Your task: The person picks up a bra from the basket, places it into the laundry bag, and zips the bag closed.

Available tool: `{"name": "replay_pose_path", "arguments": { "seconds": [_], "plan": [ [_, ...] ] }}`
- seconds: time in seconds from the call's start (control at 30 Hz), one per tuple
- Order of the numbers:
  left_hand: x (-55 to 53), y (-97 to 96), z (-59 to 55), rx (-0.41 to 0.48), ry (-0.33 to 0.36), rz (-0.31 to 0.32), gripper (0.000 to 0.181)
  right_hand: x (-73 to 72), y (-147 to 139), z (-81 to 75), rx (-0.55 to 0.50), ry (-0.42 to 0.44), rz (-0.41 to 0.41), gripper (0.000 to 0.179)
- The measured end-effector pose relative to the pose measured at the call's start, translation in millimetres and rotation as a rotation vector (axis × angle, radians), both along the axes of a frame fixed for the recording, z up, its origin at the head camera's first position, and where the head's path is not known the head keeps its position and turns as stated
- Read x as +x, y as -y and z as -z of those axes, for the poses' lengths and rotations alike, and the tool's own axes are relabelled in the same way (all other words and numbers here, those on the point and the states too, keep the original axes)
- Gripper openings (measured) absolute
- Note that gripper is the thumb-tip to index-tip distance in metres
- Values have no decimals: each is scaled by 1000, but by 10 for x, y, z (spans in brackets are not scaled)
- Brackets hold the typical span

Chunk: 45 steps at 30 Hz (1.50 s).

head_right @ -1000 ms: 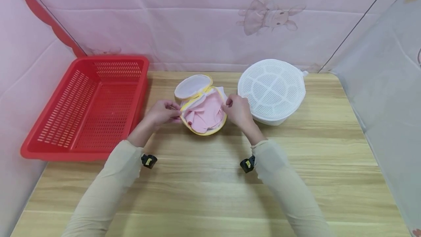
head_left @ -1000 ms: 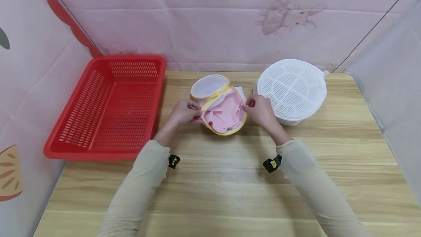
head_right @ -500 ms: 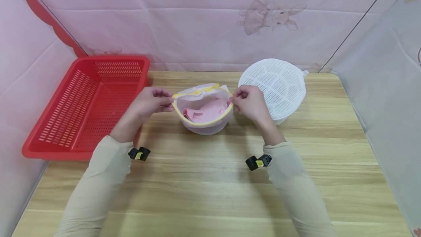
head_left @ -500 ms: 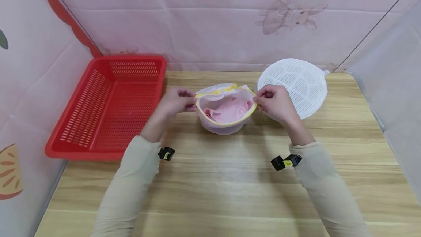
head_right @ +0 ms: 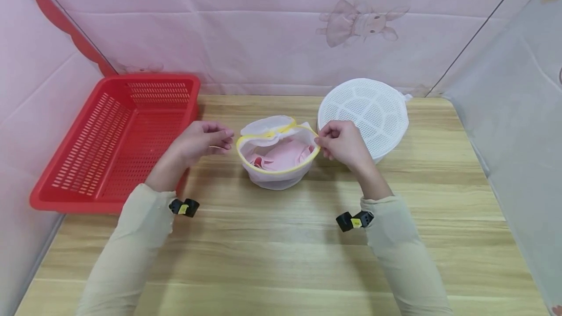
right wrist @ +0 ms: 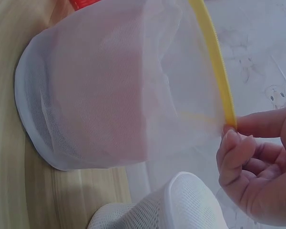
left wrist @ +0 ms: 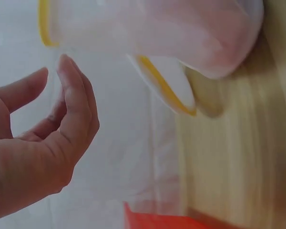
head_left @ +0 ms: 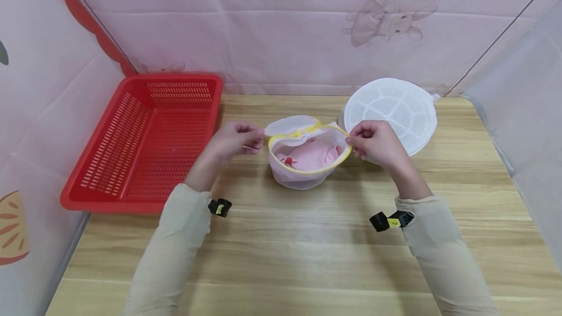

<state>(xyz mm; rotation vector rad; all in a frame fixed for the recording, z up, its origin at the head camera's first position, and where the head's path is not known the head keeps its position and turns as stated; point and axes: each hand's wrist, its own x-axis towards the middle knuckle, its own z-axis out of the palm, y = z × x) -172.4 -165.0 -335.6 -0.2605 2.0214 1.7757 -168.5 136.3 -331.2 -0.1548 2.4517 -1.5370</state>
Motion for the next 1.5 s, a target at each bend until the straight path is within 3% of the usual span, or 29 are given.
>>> {"name": "replay_pose_path", "arguments": {
  "seconds": [0.13,0.27,0.43,0.57,0.8,1.07,1.5],
  "plan": [
    [-78,74,124,-13,21,-52,27,-5,-14,15,5,-4,-4,14],
    [-159,113,320,-25,50,-78,25,-6,-12,23,6,-3,-12,14],
    [-234,63,548,-19,96,-91,29,1,-10,37,-6,4,-14,14],
    [-272,-6,649,-5,134,-104,31,10,-10,51,-14,14,-19,14],
    [-339,-99,719,45,170,-157,21,17,-23,68,-11,15,-30,12],
    [-383,-147,731,60,275,-199,23,28,-31,50,-13,28,-45,13],
    [-407,-176,771,133,342,-256,17,31,-21,51,-17,15,-66,12]
  ]
}}
